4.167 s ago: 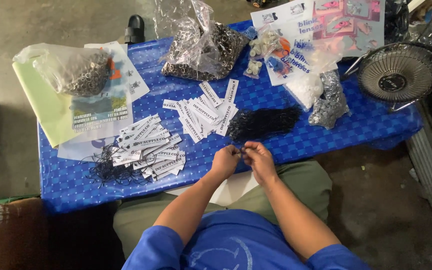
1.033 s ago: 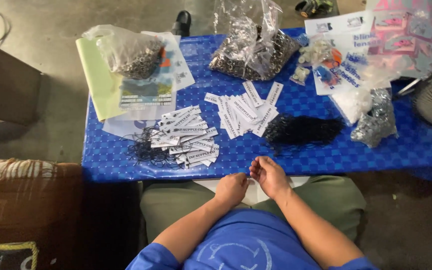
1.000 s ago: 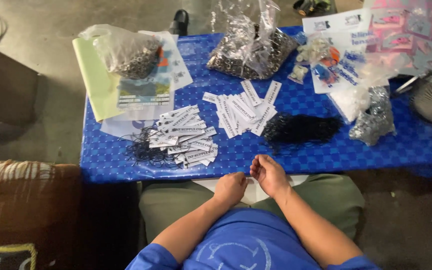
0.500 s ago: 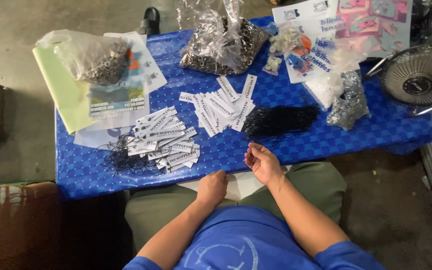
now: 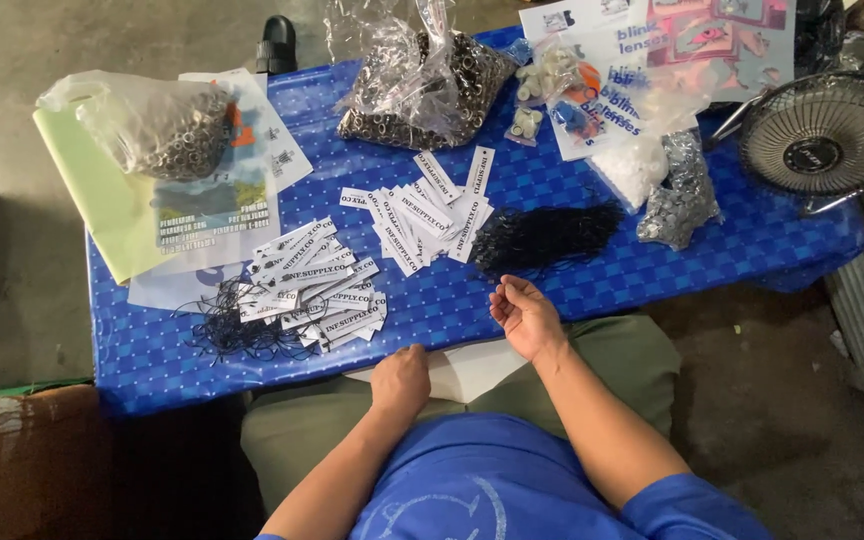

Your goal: Attaching black strings to white paper labels by threading them through pre-punched holes.

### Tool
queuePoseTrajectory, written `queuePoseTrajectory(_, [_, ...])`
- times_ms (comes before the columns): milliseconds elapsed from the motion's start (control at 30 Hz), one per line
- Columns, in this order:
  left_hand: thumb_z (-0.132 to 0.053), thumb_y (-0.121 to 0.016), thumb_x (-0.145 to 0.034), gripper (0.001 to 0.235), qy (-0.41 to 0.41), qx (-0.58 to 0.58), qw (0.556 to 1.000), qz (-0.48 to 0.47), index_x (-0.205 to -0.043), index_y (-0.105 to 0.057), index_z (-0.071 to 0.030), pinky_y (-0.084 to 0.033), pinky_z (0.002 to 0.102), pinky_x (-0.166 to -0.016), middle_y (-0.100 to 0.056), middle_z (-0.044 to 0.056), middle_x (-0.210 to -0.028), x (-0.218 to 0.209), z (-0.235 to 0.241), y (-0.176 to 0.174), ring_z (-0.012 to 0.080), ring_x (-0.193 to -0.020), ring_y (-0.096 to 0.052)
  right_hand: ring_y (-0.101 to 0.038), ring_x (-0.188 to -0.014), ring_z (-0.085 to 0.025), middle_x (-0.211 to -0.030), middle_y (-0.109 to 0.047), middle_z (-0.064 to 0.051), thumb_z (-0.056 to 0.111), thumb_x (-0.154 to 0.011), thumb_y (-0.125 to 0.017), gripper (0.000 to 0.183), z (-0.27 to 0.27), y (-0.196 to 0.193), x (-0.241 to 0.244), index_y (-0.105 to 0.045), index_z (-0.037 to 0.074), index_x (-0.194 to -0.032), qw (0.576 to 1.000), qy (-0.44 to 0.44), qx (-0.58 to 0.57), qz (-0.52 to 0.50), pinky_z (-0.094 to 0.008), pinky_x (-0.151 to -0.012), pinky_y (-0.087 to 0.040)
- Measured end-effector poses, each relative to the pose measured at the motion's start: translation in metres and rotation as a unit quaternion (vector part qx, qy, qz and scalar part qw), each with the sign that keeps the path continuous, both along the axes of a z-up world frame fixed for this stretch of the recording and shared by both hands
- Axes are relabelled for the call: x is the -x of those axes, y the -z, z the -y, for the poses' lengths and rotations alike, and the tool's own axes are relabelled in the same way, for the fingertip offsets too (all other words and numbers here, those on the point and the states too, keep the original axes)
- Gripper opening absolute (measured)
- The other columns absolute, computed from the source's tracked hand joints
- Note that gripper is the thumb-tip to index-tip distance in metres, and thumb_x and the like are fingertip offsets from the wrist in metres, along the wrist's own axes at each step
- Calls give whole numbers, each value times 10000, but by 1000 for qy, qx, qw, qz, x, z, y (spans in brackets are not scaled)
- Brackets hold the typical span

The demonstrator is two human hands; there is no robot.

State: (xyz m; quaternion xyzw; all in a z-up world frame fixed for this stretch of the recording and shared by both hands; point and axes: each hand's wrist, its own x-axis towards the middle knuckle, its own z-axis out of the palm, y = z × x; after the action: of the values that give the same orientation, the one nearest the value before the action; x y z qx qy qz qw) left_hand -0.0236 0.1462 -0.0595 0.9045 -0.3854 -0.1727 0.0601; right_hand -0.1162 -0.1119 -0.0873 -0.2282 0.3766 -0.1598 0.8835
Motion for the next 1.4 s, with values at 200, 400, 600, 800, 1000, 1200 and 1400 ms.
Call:
queuePoseTrajectory(200, [-236, -582, -922, 121, -37, 5, 999, 21, -846, -602, -145, -584, 409, -569, -681, 66, -764, -4, -2, 0, 308, -665, -737, -746, -859, -225, -929, -743, -71, 101, -978, -663, 140, -1, -1, -1, -699, 95, -1113, 1000, -8, -12, 16, -357, -780, -637])
queuePoseTrajectory(400, [-269, -608, -919, 166, -45, 93, 986, 127, -813, -579, -145, -576, 404, -564, -619, 58, -743, -21, 7, -23, 302, -672, -706, -729, -803, -214, -869, -709, -47, 117, -1001, -641, 90, 2, -1, -2, -679, 101, -1081, 999, -31, -18, 35, -370, -759, -628])
queuePoseTrajectory(600, [-307, -617, -943, 196, -43, 162, 969, 184, -805, -573, -175, -539, 349, -551, -565, 24, -730, -44, 11, -13, 266, -649, -664, -723, -776, -227, -842, -674, -65, 134, -1030, -593, 51, -17, -7, -8, -633, 113, -1054, 997, -76, 5, 5, -369, -754, -626])
queuePoseTrajectory(800, [-265, -671, -916, 147, -66, 189, 972, 125, -925, -658, -119, -557, 385, -618, -611, 80, -810, -44, 28, -35, 306, -724, -686, -723, -782, -221, -847, -675, -87, 63, -1027, -566, 120, -31, -9, -19, -655, 80, -1106, 986, -137, 81, -47, -375, -789, -626])
queuePoseTrajectory(1000, [-390, -691, -928, 283, -110, 185, 972, 99, -1066, -676, -143, -567, 370, -653, -620, 68, -935, -68, 54, -44, 281, -814, -678, -695, -719, -199, -778, -635, -90, 30, -1011, -551, 130, -38, -21, -26, -669, 58, -1056, 956, -200, 184, -108, -363, -732, -635])
queuePoseTrajectory(1200, [-349, -790, -859, 433, -128, 104, 974, 155, -1219, -701, -125, -588, 383, -706, -607, 115, -1137, -124, 93, -53, 287, -981, -645, -724, -695, -227, -755, -668, -113, 33, -1032, -520, 162, -37, -27, -27, -674, 46, -984, 935, -226, 240, -129, -387, -681, -650])
queuePoseTrajectory(1400, [-473, -830, -802, 754, -163, -64, 984, 27, -1402, -573, -96, -564, 407, -883, -561, 118, -1262, -184, 124, -65, 293, -1165, -569, -708, -637, -217, -679, -652, -137, 99, -1044, -496, 193, -35, -44, -30, -635, 35, -925, 938, -231, 222, -133, -326, -638, -643])
